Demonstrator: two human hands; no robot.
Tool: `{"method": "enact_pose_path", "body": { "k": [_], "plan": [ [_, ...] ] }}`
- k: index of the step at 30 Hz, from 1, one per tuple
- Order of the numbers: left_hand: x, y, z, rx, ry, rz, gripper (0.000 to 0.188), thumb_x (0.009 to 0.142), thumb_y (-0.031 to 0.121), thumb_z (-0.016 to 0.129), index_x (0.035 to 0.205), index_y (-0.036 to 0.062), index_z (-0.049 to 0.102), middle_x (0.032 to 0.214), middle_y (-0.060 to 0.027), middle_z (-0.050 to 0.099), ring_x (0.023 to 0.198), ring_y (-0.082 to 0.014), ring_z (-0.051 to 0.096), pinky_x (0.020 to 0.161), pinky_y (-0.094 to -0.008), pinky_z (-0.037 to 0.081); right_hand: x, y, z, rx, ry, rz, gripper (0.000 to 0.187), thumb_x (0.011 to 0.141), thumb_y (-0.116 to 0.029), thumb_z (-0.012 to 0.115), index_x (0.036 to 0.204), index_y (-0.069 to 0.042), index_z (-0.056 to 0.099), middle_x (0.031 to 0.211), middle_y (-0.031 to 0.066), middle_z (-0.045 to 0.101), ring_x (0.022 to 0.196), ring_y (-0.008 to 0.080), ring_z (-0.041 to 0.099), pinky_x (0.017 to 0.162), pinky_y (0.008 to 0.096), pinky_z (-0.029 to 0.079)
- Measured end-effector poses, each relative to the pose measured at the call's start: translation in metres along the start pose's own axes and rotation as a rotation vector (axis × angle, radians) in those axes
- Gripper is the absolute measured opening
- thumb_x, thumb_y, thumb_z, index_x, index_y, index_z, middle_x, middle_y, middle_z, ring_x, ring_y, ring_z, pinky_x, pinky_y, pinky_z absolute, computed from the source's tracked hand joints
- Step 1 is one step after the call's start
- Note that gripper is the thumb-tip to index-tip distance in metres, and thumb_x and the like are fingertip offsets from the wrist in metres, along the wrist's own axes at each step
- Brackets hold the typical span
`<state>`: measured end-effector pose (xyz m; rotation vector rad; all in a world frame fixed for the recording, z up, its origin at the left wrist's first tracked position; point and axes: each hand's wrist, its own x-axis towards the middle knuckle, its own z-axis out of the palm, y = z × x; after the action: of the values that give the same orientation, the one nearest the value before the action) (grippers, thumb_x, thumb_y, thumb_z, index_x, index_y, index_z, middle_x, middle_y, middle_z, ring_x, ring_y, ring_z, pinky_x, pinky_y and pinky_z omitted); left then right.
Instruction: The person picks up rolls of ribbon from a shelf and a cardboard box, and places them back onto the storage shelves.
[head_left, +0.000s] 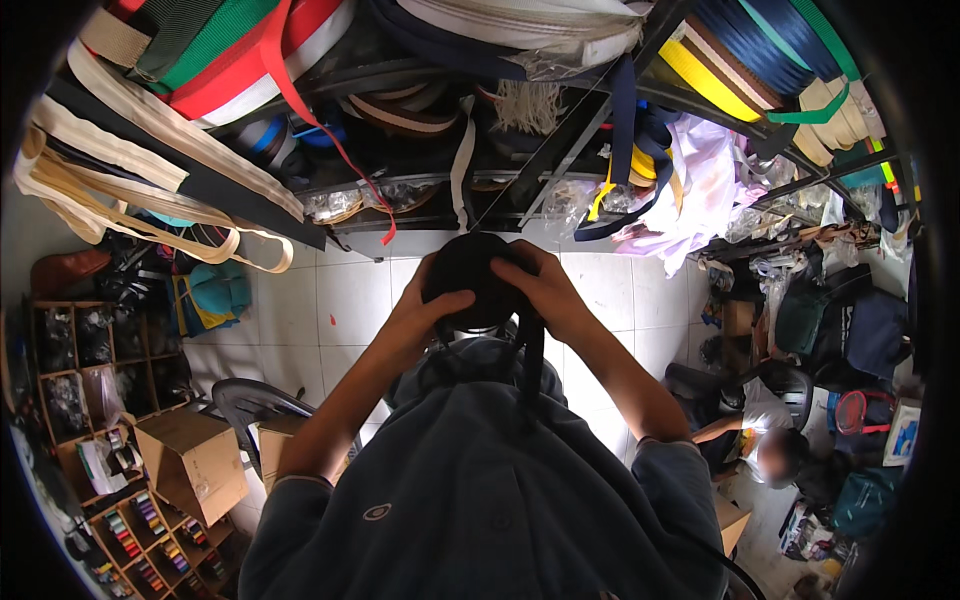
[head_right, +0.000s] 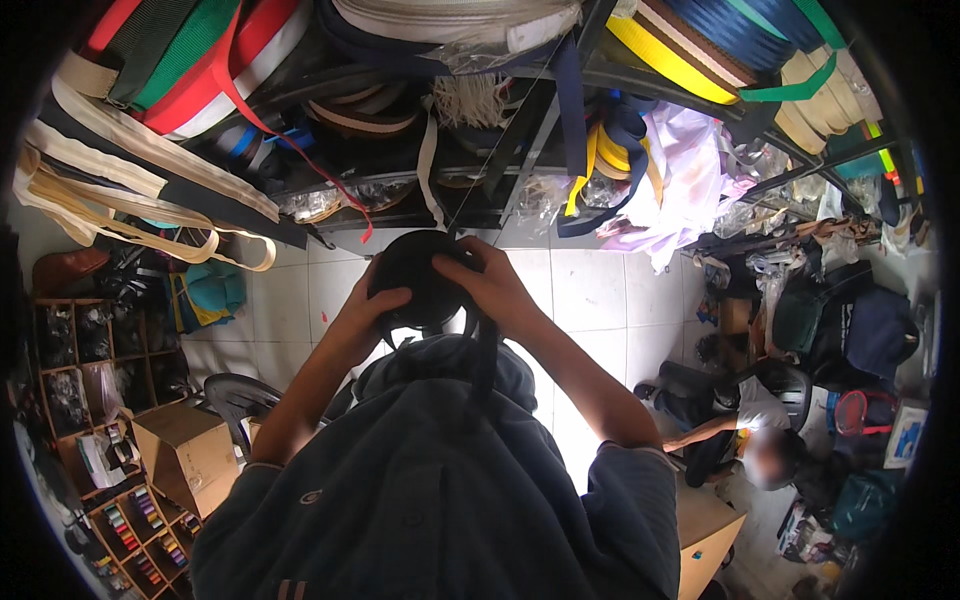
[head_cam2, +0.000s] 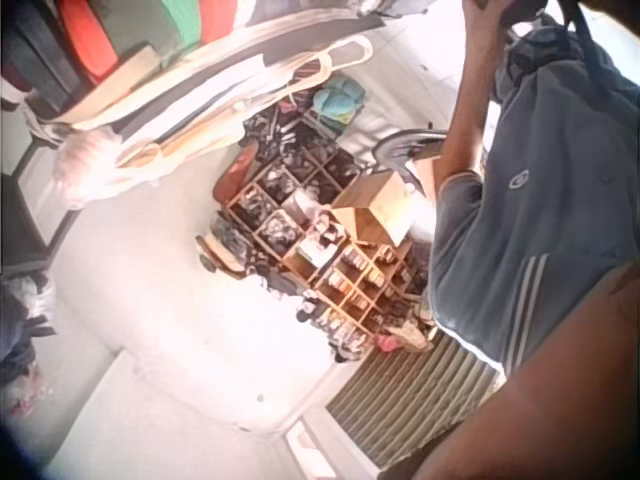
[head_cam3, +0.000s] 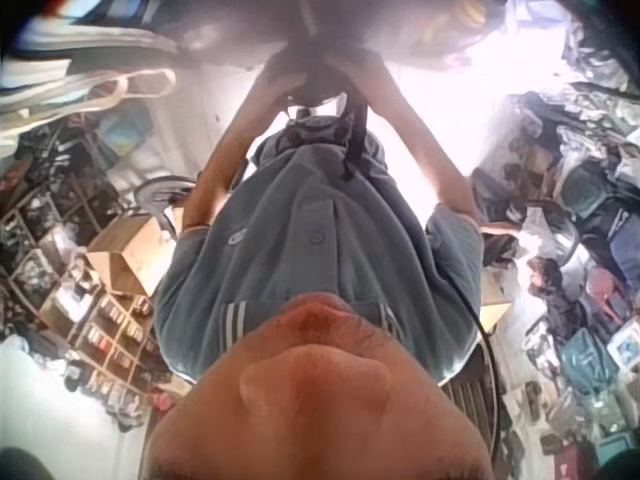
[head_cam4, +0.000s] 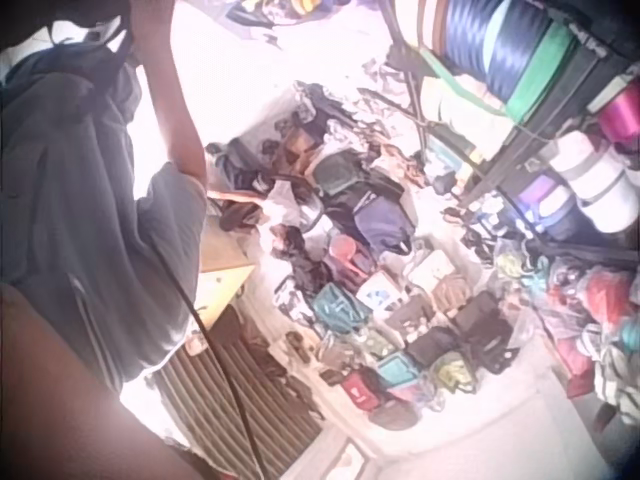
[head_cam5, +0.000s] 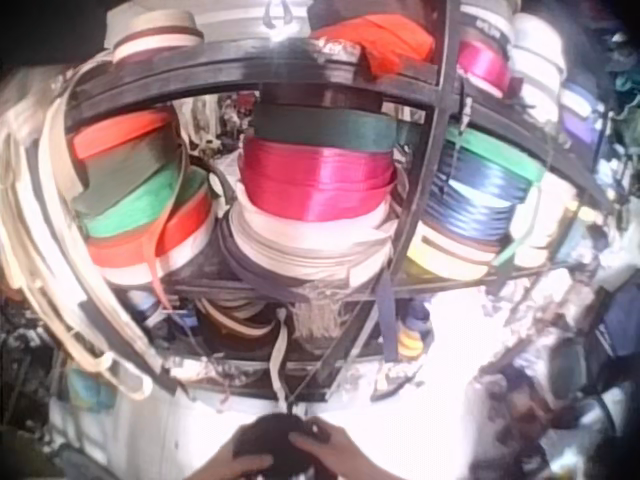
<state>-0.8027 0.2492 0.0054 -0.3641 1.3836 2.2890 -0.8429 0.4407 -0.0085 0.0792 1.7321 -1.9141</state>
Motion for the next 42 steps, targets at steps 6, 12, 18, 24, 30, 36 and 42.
{"method": "enact_pose_path", "body": {
  "k": [6,12,18,24,30,36,42],
  "plan": [
    [0.014,0.004,-0.028,0.184,0.069,0.02,0.06,0.074,0.011,0.071,0.124,-0.0073,0.045,0.101,-0.0161,0.062,0.095,-0.0211,0.062,0.086,-0.029,0.048,0.01,0.018,-0.003,-0.33,0.109,-0.242,0.034,0.084,-0.023,0.067,0.106,0.001,0.057,0.087,0.0174,0.065,0.077,0.0205,0.063,0.069,0.03,0.047],
    [0.007,0.002,-0.042,0.537,-0.165,-0.108,0.055,0.074,0.012,0.07,0.123,-0.001,0.049,0.104,-0.0157,0.063,0.095,-0.0213,0.061,0.088,-0.0298,0.046,-0.007,0.016,-0.012,-0.735,0.064,-0.277,0.024,0.082,-0.024,0.067,0.094,-0.003,0.066,0.077,0.0158,0.067,0.074,0.0327,0.066,0.067,0.0357,0.05],
    [-0.001,-0.008,-0.034,0.799,-0.454,-0.1,0.047,0.075,0.011,0.07,0.117,0.0011,0.052,0.105,-0.011,0.063,0.099,-0.0177,0.058,0.09,-0.0324,0.044,-0.008,0.013,-0.019,-0.826,0.057,-0.277,0.026,0.083,-0.027,0.066,0.094,-0.004,0.066,0.08,0.015,0.067,0.077,0.0348,0.065,0.068,0.0386,0.05],
    [0.002,-0.002,-0.031,0.966,-0.555,-0.085,0.046,0.076,0.013,0.07,0.118,0.0034,0.053,0.108,-0.0137,0.062,0.1,-0.0215,0.059,0.091,-0.0332,0.044,-0.026,0.025,-0.061,-0.969,-0.106,-0.221,0.041,0.079,-0.027,0.07,0.112,-0.005,0.06,0.099,0.0181,0.063,0.092,0.0345,0.059,0.083,0.0385,0.047],
    [0.012,-0.013,-0.013,1.079,-0.629,0.061,0.053,0.077,0.014,0.067,0.125,0.0055,0.046,0.101,-0.0178,0.064,0.09,-0.0229,0.062,0.078,-0.0334,0.047,-0.059,0.004,-0.004,-0.961,-0.224,-0.253,0.078,0.064,-0.028,0.083,0.129,-0.006,0.046,0.12,0.0186,0.055,0.113,0.0353,0.053,0.097,0.0399,0.042],
    [0.019,-0.039,-0.022,0.606,-0.352,-0.033,0.071,0.076,0.008,0.072,0.135,0.0109,0.031,0.101,-0.0141,0.063,0.088,-0.0182,0.061,0.068,-0.0268,0.049,-0.044,0.021,-0.017,-0.648,-0.081,0.033,0.046,0.073,-0.023,0.077,0.109,-0.001,0.056,0.1,0.0168,0.065,0.09,0.0225,0.065,0.081,0.0312,0.049],
    [0.015,-0.074,-0.019,0.353,-0.077,0.188,0.068,0.075,0.01,0.075,0.131,0.0022,0.037,0.111,-0.0125,0.059,0.102,-0.0189,0.057,0.086,-0.0312,0.049,-0.041,0.053,-0.019,-0.129,0.172,-0.045,0.031,0.083,-0.016,0.068,0.106,0.0,0.055,0.086,0.0069,0.061,0.082,0.012,0.056,0.074,0.0258,0.045]
  ]
}}
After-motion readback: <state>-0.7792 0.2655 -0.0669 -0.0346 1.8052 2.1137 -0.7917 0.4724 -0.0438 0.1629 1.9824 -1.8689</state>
